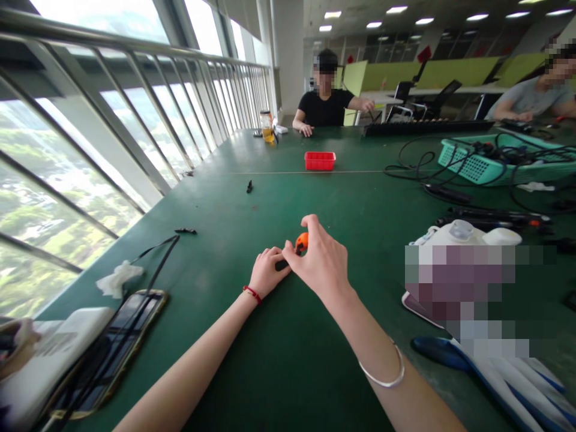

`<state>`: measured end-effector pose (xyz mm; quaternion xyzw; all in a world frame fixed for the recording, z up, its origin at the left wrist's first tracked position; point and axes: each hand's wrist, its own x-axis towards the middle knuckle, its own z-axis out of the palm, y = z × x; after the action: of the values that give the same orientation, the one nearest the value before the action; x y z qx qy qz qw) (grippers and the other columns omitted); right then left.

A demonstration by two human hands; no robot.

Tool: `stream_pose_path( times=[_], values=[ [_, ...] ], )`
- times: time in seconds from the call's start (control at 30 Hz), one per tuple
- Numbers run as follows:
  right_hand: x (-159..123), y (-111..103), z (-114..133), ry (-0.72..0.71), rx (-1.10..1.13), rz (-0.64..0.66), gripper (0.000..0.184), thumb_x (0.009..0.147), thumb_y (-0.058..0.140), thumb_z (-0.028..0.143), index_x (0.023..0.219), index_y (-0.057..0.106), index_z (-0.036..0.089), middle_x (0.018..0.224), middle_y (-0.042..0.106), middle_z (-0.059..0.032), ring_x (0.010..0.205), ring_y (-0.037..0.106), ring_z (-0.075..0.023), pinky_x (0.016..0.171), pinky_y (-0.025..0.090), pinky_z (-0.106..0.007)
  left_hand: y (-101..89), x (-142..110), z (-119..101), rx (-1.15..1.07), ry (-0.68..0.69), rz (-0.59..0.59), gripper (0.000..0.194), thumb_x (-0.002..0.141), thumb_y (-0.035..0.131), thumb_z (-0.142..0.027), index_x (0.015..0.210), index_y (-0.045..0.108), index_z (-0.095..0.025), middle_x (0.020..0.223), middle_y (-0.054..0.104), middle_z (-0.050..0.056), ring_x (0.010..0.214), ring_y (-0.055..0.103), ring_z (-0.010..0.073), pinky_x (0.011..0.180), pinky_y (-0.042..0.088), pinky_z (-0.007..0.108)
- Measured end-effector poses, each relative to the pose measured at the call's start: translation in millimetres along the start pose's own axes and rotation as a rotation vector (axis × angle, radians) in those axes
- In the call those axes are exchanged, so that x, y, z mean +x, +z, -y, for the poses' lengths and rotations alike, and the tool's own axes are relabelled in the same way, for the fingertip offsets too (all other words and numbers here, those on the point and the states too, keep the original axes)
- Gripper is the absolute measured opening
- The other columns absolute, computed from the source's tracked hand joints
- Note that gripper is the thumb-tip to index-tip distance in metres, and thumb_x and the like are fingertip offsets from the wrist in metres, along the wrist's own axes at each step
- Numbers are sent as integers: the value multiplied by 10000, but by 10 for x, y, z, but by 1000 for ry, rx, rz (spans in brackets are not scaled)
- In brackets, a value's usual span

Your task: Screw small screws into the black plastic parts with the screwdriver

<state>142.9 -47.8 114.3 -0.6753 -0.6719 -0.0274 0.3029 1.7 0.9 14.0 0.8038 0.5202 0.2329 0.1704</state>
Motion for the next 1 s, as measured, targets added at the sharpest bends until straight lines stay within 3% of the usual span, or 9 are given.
stream_pose_path(
  times=[0.13,0.23,0.33,0.5,0.57,0.67,0.83,1.0],
  values=[
    [5,-21,-23,-9,-80,31,337,869,355,476,788,561,223,504,525,6,485,508,-158,453,220,-229,-2,-3,-3,0,1,3,160,778,627,-336,905,707,-283,924,625,-1,893,520,183,795,381,334],
    [6,-31,-30,-39,-6,11,235,803,460,390,943,548,223,642,602,5,546,537,-153,476,265,-226,-9,-5,-10,0,-9,12,165,777,626,-334,910,705,-277,920,626,2,897,520,184,798,381,332],
    [6,-28,-29,-61,45,5,318,770,496,427,1001,531,212,764,636,-16,599,559,-155,488,292,-224,-14,-6,-15,1,-12,13,170,778,619,-326,915,704,-272,918,624,6,893,520,188,799,382,338],
    [4,-18,-7,-29,-85,46,365,878,342,481,844,591,217,508,544,-7,481,514,-161,459,241,-238,-5,-7,-7,-6,-3,13,166,779,621,-336,912,703,-281,930,626,6,896,520,190,803,381,344],
    [0,-26,12,-46,-62,25,270,850,413,409,948,577,217,588,595,-8,518,535,-163,478,266,-240,5,-7,2,-1,-3,9,171,782,616,-340,916,703,-280,921,624,8,893,520,192,804,383,345],
    [-7,-36,35,-62,15,0,388,768,512,376,1114,498,201,769,647,-23,597,566,-165,495,302,-236,23,-5,16,11,3,3,179,785,607,-351,912,705,-271,912,621,15,894,519,198,807,387,347],
    [-18,-8,32,-16,-30,61,317,836,419,487,887,586,224,539,559,5,510,536,-163,458,263,-234,36,-5,26,14,12,-2,178,785,603,-348,909,706,-271,912,622,13,892,517,200,798,387,350],
    [-28,18,27,-51,69,34,223,763,515,349,944,573,233,706,638,6,618,572,-153,505,321,-226,38,-8,29,9,8,-3,186,787,598,-353,915,699,-262,924,626,12,902,515,196,800,380,344]
  ],
)
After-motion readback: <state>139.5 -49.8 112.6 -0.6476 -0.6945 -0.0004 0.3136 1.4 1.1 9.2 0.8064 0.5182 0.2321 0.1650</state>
